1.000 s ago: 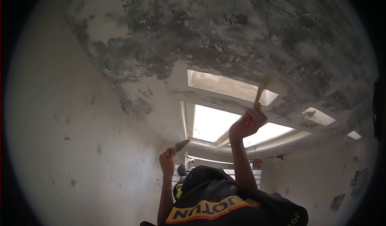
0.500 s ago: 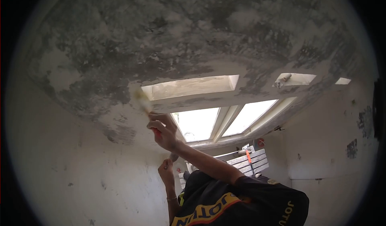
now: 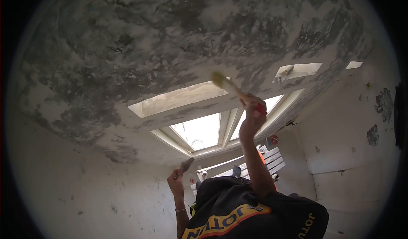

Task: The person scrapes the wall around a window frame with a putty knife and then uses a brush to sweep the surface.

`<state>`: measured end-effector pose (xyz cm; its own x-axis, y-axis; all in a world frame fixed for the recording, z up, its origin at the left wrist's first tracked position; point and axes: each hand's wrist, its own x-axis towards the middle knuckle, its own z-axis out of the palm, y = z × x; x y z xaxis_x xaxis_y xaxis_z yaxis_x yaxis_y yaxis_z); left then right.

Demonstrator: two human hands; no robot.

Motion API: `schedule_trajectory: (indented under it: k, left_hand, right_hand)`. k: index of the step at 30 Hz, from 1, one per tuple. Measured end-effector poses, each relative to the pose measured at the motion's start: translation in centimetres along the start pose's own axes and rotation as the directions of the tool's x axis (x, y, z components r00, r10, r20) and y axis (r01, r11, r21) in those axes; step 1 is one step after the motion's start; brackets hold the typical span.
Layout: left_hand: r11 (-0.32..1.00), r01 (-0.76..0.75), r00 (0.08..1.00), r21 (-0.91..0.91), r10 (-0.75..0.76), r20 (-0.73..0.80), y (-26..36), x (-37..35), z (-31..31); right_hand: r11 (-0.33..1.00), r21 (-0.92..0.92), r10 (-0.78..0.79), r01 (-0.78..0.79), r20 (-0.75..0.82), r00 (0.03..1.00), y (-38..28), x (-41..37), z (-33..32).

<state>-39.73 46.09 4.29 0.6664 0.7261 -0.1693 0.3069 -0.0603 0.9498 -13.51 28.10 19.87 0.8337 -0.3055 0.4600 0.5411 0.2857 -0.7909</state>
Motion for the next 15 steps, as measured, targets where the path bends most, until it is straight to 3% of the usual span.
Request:
schedule_trajectory:
  k: [5, 7, 9, 11, 12, 13, 14, 15]
  left_hand:
    - [1.000, -0.005, 1.000, -0.019, 0.004, -0.015, -0.4, 0.5, 0.5]
    - [0.999, 0.032, 0.999, -0.001, -0.032, -0.025, -0.6, 0.3, 1.0]
    - [0.998, 0.047, 0.999, -0.038, -0.048, -0.011, -0.1, -0.2, 1.6]
    - [0.996, 0.060, 0.998, -0.066, -0.059, 0.007, 0.3, -0.5, 2.1]
    - [0.997, 0.047, 0.999, -0.060, -0.046, 0.011, 0.5, -0.6, 2.4]
    - [0.998, 0.035, 0.999, -0.054, -0.035, 0.015, 0.7, -0.6, 2.6]
    - [0.998, 0.032, 0.999, -0.046, -0.031, 0.019, 1.1, -0.7, 2.8]
    - [0.998, 0.015, 1.000, -0.054, -0.014, 0.012, 1.6, -0.8, 3.1]
  right_hand:
    - [0.955, -0.266, -0.234, 0.133, -0.397, 0.888, -1.4, 3.1, -3.6]
    - [0.948, -0.266, -0.285, 0.177, -0.456, 0.843, -1.9, 3.2, -2.5]
    - [0.902, -0.398, -0.308, 0.167, -0.322, 0.895, -1.2, 1.9, -1.0]
    - [0.861, -0.311, -0.454, 0.402, -0.115, 0.884, 0.6, -1.0, 1.3]
    - [0.846, -0.330, -0.445, 0.419, -0.004, 0.896, 0.4, -2.7, 2.5]
    - [0.862, -0.101, -0.497, 0.497, 0.027, 0.867, 0.9, -3.9, 4.2]
    - [0.954, -0.053, -0.278, 0.295, 0.208, 0.938, 0.3, -5.8, 5.1]
    - [0.996, -0.047, -0.046, 0.070, 0.389, 0.920, -0.4, -7.4, 5.8]
